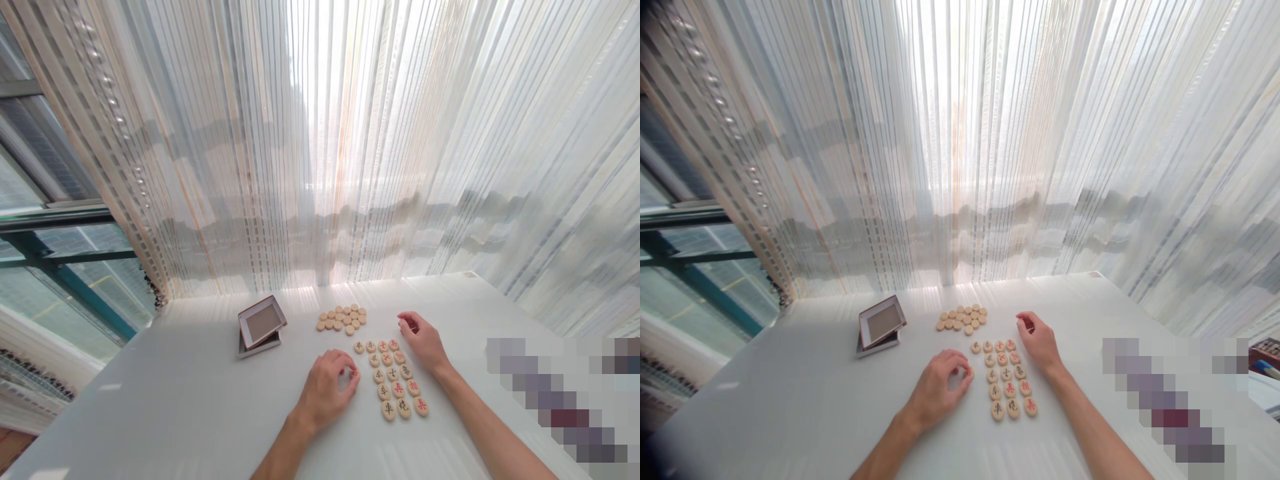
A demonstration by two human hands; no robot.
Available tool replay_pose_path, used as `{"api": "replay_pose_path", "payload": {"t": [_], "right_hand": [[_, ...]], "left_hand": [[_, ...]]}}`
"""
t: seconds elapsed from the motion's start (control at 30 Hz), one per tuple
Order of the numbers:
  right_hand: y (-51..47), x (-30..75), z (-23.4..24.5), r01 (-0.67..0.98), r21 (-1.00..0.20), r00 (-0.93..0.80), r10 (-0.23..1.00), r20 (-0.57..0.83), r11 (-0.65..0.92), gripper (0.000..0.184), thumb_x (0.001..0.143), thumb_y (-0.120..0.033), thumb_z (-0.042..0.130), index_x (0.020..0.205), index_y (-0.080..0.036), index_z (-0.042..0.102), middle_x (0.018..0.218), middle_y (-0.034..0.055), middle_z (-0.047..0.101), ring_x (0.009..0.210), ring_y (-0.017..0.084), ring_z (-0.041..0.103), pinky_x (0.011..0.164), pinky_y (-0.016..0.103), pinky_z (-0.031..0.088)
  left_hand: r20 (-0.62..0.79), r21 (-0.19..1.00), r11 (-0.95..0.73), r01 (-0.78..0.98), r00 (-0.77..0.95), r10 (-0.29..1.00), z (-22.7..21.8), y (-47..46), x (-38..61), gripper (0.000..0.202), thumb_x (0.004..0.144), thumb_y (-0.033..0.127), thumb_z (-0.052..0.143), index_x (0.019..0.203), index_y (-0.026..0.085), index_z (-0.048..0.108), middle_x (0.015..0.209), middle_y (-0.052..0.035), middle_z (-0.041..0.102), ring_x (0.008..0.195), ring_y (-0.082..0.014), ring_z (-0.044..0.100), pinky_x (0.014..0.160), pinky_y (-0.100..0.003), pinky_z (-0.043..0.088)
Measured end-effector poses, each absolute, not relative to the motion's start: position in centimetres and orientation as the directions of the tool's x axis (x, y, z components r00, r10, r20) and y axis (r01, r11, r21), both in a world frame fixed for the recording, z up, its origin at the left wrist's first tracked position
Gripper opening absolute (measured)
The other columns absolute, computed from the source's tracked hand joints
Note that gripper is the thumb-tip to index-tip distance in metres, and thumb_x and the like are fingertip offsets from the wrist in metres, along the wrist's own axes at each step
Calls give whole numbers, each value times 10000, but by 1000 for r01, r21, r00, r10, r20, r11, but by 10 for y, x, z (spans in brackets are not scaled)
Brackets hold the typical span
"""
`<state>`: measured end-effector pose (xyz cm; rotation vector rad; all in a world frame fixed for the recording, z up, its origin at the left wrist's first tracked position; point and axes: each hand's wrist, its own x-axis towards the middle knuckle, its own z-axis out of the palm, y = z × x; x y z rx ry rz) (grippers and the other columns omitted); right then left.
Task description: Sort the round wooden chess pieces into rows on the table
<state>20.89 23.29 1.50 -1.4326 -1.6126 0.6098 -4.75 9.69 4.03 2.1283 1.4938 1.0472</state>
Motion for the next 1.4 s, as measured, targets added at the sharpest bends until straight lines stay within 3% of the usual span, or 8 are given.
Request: {"api": "replay_pose_path", "payload": {"t": [0.13, 0.37, 1.4], "right_hand": [[233, 209, 15, 534, -815, 33, 958, 286, 225, 269, 853, -419, 530, 972, -226, 676, 865, 28, 746, 708, 204, 675, 729, 331, 528], [233, 208, 15, 538, -810, 27, 956, 293, 233, 264, 859, -416, 532, 966, -223, 676, 871, 28, 742, 709, 195, 667, 731, 326, 520], [230, 206, 17, 571, -787, -10, 960, 278, 234, 263, 869, -421, 522, 949, -228, 682, 880, 34, 753, 692, 202, 657, 725, 334, 514]], "left_hand": [[400, 608, -437, 663, 220, 890, 37, 99, -51, 154, 847, 112, 644, 913, 243, 693, 991, -24, 722, 864, -211, 629, 831, -357, 525], [453, 612, -450, 650, 179, 874, 20, 110, -44, 176, 933, 178, 618, 1020, 271, 739, 1039, -27, 715, 954, -204, 650, 876, -360, 562], [456, 599, -421, 681, 142, 879, 20, 114, -39, 218, 928, 177, 620, 1052, 300, 750, 1036, -15, 718, 934, -207, 671, 856, -375, 586]]}}
